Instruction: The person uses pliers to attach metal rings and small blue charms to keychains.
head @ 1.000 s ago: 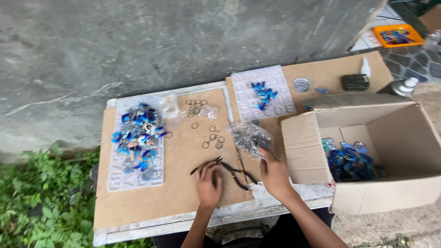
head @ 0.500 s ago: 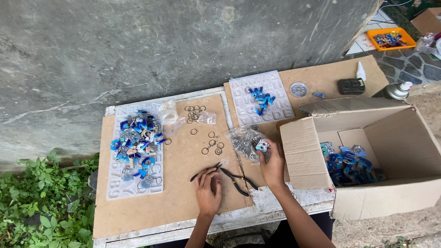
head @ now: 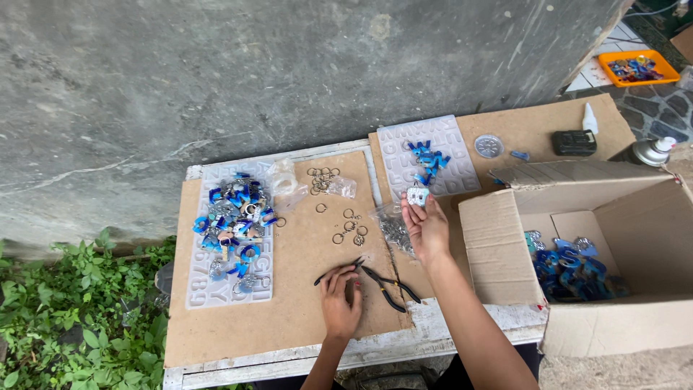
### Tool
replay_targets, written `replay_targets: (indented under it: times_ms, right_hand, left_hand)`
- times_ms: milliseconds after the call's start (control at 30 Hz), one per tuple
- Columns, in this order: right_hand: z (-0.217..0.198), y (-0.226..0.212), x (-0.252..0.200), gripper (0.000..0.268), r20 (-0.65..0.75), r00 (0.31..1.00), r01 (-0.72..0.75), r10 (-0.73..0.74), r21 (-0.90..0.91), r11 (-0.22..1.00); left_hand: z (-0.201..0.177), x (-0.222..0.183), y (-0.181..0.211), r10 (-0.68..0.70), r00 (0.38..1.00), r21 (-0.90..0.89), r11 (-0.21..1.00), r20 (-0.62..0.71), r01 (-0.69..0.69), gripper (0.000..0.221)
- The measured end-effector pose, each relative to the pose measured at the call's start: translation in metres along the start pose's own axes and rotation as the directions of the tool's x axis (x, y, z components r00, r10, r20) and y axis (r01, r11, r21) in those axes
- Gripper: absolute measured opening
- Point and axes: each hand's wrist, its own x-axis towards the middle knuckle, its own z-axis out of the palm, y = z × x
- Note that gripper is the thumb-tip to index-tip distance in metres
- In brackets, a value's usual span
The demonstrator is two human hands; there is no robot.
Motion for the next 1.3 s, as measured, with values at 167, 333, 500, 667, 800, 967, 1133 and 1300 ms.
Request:
replay_targets:
  times_ms: [167, 333, 500, 667, 800, 967, 1133, 1300]
  right_hand:
    - [0.022, -0.001, 0.016, 0.034, 0.042, 0.998, -0.043, 0.041, 0.043, 0.998]
    - [0.036, -0.008, 0.009, 0.025, 0.079, 0.994, -0.078, 0.080, -0.025, 0.997]
    - [0.036, -0.011, 0.017, 0.023, 0.114, 0.988, -0.106, 0.108, -0.020, 0.994]
    - [0.039, -0.007, 0.019, 0.039, 0.133, 0.991, 0.035, -0.025, -0.080, 0.996]
    - [0.034, -0.001, 0.013, 0.038, 0.157, 0.987, 0.048, -0.025, -0.150, 0.988]
    - [0.021, 0.006, -0.001, 0.036, 0.320, 0.932, 0.272, -0.169, -0.312, 0.910]
    - [0.026, -0.004, -0.035, 0.047, 0.472, 0.847, 0.435, -0.244, -0.353, 0.828]
    - [0.015, -0.014, -0.071, 0.046, 0.482, 0.866, 0.424, -0.137, -0.558, 0.713]
  left_hand:
    - [-0.003, 0.000, 0.000, 0.002, 1.000, -0.025, 1.000, -0.012, -0.002, 0.020]
    - [-0.001, 0.000, -0.001, -0.013, 1.000, -0.043, 0.999, -0.007, 0.012, 0.021]
    - [-0.002, 0.002, -0.001, -0.006, 1.000, -0.049, 0.999, -0.010, 0.006, 0.020]
    - [-0.003, 0.001, -0.001, -0.012, 1.000, -0.043, 0.999, -0.010, 0.012, 0.020]
    - [-0.003, 0.000, -0.002, -0.033, 0.999, -0.042, 0.999, 0.007, 0.033, 0.023]
    - [-0.002, 0.000, -0.002, -0.028, 1.000, -0.041, 0.999, 0.002, 0.028, 0.023]
    - [-0.003, -0.001, -0.003, -0.026, 0.999, -0.113, 0.993, -0.024, 0.023, 0.027]
    - [0.013, 0.008, 0.000, -0.051, 0.985, -0.053, 0.998, -0.165, 0.043, 0.025]
